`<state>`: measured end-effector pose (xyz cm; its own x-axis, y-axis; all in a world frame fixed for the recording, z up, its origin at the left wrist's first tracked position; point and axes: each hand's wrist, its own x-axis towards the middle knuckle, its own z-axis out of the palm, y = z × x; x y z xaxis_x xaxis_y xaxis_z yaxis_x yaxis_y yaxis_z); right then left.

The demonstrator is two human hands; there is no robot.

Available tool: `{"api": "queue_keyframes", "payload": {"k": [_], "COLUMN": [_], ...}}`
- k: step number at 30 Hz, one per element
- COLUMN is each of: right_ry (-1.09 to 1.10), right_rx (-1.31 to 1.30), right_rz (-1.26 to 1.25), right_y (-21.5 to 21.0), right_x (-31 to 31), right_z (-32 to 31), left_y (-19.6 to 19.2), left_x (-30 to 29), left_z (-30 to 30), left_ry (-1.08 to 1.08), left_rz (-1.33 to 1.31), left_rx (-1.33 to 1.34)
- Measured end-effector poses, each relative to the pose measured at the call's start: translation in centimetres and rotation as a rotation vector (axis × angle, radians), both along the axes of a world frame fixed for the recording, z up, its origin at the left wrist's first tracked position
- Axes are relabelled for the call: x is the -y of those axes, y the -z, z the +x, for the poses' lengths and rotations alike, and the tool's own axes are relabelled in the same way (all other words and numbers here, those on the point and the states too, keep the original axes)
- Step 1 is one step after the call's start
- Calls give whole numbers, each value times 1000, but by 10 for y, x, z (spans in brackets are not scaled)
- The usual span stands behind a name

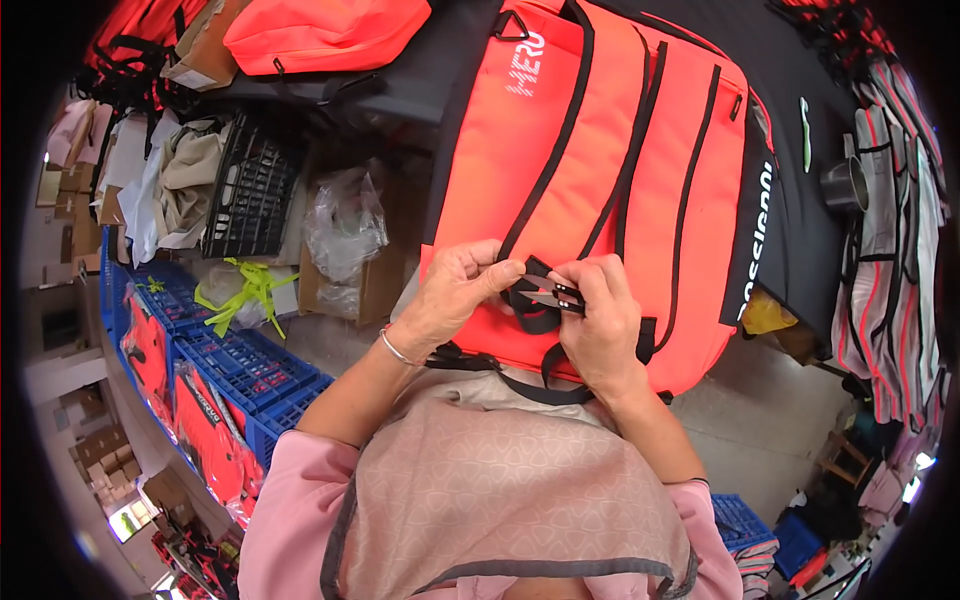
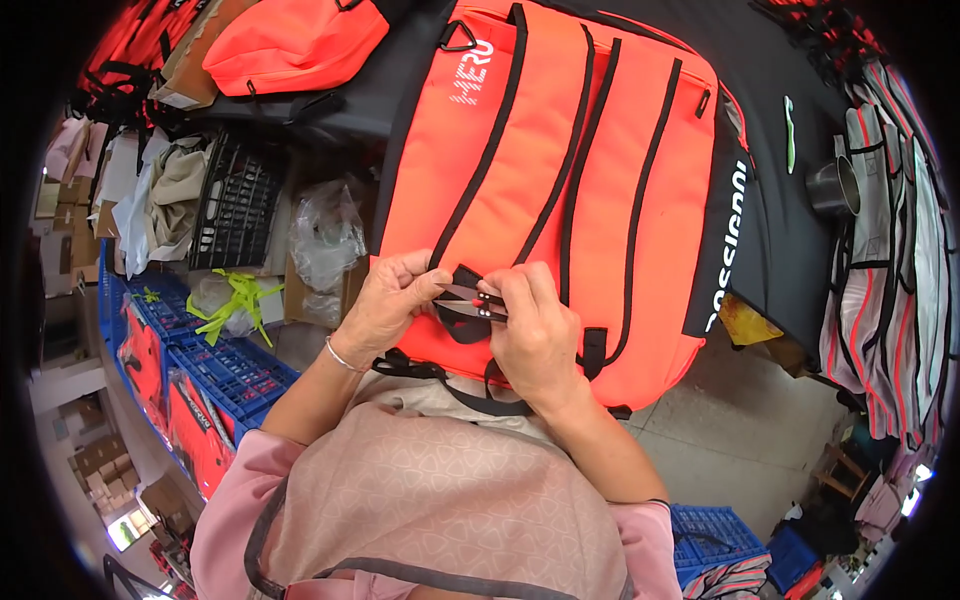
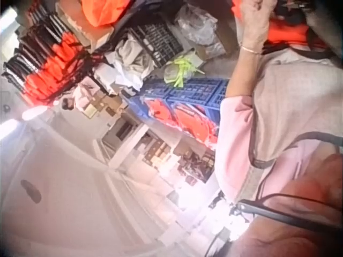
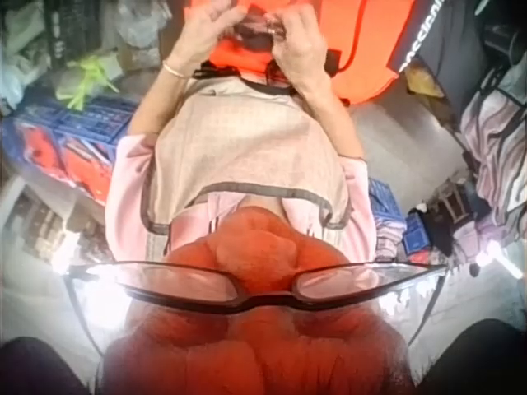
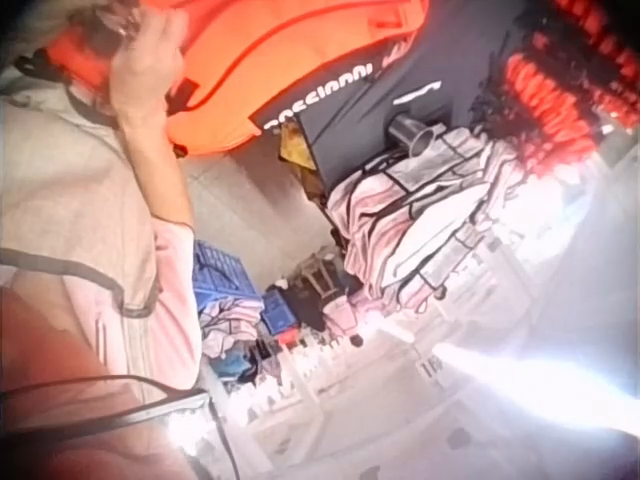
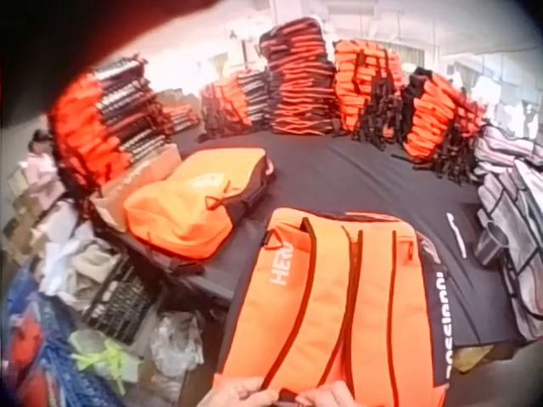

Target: Inspecting and finishing components of backpack and laptop sleeve bags in a factory setting.

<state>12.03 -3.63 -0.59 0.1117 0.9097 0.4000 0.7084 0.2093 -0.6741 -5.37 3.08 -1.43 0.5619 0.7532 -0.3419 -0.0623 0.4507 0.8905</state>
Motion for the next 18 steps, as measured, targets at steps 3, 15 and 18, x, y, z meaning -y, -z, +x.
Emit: {"api": "queue_keyframes", "payload": {"k": [3,15,18], "right_ry": [-35,67,63], "right_rx": [49,-305,-351], "right_rz": [-102,-286,-208], "right_y": [-5,-30,-24], "right_x": [-5,-12,-7], "right_z": [3,48,34], "left_y": [12,7,9], "left_x": [-3,-1,-4], "left_z": [-2,8,9], "left_ry": [36,29,48], "left_rz": [83,12,31], "left_rx": [-56,-90,-99]}}
